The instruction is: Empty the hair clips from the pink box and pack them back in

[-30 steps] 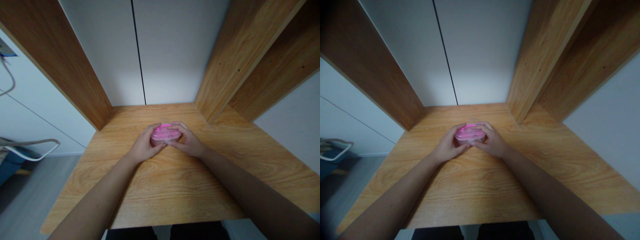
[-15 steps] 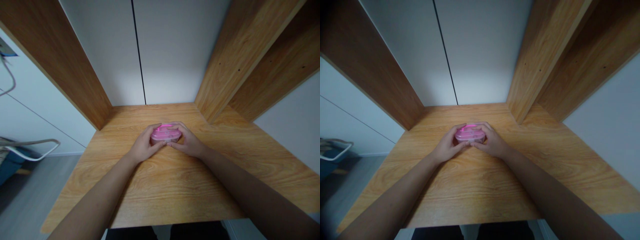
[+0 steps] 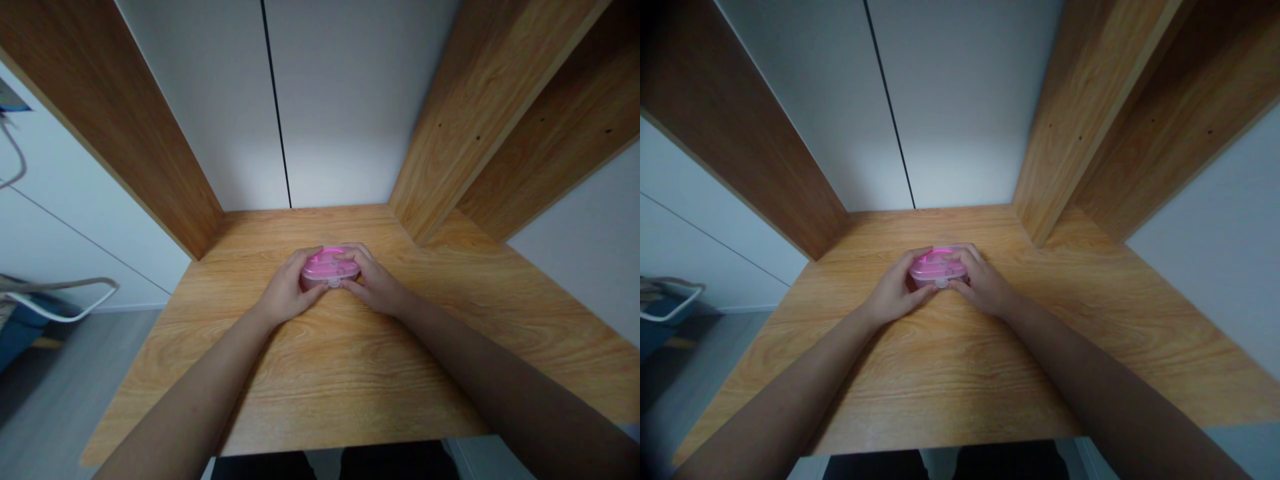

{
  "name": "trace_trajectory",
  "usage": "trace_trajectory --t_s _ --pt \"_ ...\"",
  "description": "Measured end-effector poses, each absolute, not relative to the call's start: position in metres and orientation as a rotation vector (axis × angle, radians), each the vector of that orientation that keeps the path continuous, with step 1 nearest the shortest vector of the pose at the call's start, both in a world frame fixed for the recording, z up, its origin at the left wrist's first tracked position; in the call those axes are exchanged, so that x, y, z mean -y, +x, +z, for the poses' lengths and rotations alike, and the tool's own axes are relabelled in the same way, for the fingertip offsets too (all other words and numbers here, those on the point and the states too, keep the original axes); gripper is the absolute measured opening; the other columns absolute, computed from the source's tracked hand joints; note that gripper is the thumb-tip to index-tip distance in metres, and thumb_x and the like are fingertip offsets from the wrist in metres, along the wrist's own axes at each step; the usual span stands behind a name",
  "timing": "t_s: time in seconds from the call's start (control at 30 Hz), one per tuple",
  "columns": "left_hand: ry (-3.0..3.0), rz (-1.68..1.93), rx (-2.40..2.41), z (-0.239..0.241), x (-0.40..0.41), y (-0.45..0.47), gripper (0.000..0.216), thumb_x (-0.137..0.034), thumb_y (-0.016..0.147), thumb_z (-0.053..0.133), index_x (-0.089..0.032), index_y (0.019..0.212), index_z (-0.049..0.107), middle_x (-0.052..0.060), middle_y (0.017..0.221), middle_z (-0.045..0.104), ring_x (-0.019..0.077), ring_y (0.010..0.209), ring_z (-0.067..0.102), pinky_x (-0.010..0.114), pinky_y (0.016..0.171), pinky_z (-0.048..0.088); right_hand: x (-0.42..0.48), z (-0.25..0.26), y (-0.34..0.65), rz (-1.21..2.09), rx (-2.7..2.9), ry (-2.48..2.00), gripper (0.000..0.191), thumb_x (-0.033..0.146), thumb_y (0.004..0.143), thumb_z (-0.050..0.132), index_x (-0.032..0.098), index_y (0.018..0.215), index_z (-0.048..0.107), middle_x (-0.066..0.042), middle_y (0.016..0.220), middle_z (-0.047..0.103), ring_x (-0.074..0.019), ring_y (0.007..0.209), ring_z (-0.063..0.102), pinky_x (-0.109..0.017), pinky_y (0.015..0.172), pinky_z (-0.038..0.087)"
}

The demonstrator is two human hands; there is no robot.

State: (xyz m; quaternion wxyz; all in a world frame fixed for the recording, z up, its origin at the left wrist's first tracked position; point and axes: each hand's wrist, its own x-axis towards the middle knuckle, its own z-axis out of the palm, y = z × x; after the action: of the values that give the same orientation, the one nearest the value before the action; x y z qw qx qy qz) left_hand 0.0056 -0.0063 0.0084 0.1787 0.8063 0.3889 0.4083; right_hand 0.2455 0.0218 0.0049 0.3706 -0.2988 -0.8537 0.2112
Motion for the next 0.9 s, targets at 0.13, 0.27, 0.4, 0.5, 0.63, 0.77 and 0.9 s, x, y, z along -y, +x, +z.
trace_trajectory --t_s 0.13,0.27,0.4,0.5,0.63,0.77,0.9 --pt "2.234 1.169 -1.088 0.0078 0.0073 0.0067 0.07 -0.04 0.082 0.077 -0.022 0.142 0.047 0.014 0.134 0.061 0.0301 0.12 0.063 0.048 0.103 0.052 -0.0213 0.0074 0.2447 0.534 2.185 -0.75 0.05 0.027 0.085 0.074 0.028 0.13 0.053 -0.012 0.134 0.053 -0.0294 0.134 0.049 -0.053 0.111 0.044" --pt "2.224 1.156 -1.083 0.0101 0.0081 0.0065 0.067 -0.043 0.084 0.076 -0.023 0.141 0.048 0.014 0.133 0.062 0.0304 0.12 0.063 0.048 0.102 0.052 -0.0194 0.0121 0.2452 0.55 2.188 -0.723 0.06 0.034 0.08 0.08 0.028 0.132 0.052 -0.011 0.136 0.053 -0.0301 0.134 0.049 -0.052 0.111 0.043" --pt "2.231 1.151 -1.092 0.0115 0.0087 0.0058 0.069 -0.045 0.083 0.077 -0.023 0.141 0.048 0.014 0.133 0.062 0.0305 0.119 0.063 0.049 0.101 0.053 -0.0179 0.0141 0.2455 0.581 2.172 -0.729 0.053 0.036 0.084 0.076 0.028 0.131 0.053 -0.011 0.134 0.056 -0.0293 0.133 0.051 -0.052 0.111 0.044" --pt "2.238 1.149 -1.086 0.0118 0.009 0.0058 0.069 -0.045 0.083 0.077 -0.023 0.141 0.047 0.014 0.133 0.062 0.0304 0.119 0.063 0.048 0.102 0.053 -0.0186 0.0127 0.2456 0.606 2.169 -0.743 0.053 0.036 0.085 0.076 0.028 0.132 0.052 -0.011 0.135 0.057 -0.0288 0.132 0.053 -0.051 0.11 0.045" --pt "2.23 1.135 -1.097 0.0128 0.0091 0.0064 0.067 -0.045 0.084 0.076 -0.022 0.14 0.048 0.014 0.132 0.062 0.0297 0.119 0.064 0.048 0.102 0.053 -0.0206 0.0113 0.2463 0.617 2.177 -0.756 0.053 0.038 0.085 0.076 0.027 0.132 0.053 -0.011 0.134 0.058 -0.0283 0.129 0.054 -0.05 0.108 0.046" --pt "2.224 1.133 -1.119 0.0116 0.0085 0.007 0.065 -0.045 0.085 0.075 -0.022 0.14 0.048 0.014 0.134 0.062 0.0298 0.12 0.063 0.048 0.103 0.052 -0.0216 0.0122 0.2474 0.623 2.184 -0.775 0.052 0.037 0.086 0.075 0.027 0.131 0.053 -0.011 0.13 0.058 -0.0281 0.124 0.057 -0.049 0.104 0.049" --pt "2.232 1.144 -1.133 0.0096 0.0078 0.0075 0.065 -0.044 0.085 0.075 -0.023 0.14 0.049 0.014 0.133 0.062 0.0305 0.12 0.063 0.049 0.103 0.052 -0.0218 0.012 0.2474 0.617 2.194 -0.773 0.053 0.038 0.086 0.075 0.027 0.133 0.052 -0.011 0.129 0.058 -0.028 0.125 0.056 -0.048 0.103 0.049"
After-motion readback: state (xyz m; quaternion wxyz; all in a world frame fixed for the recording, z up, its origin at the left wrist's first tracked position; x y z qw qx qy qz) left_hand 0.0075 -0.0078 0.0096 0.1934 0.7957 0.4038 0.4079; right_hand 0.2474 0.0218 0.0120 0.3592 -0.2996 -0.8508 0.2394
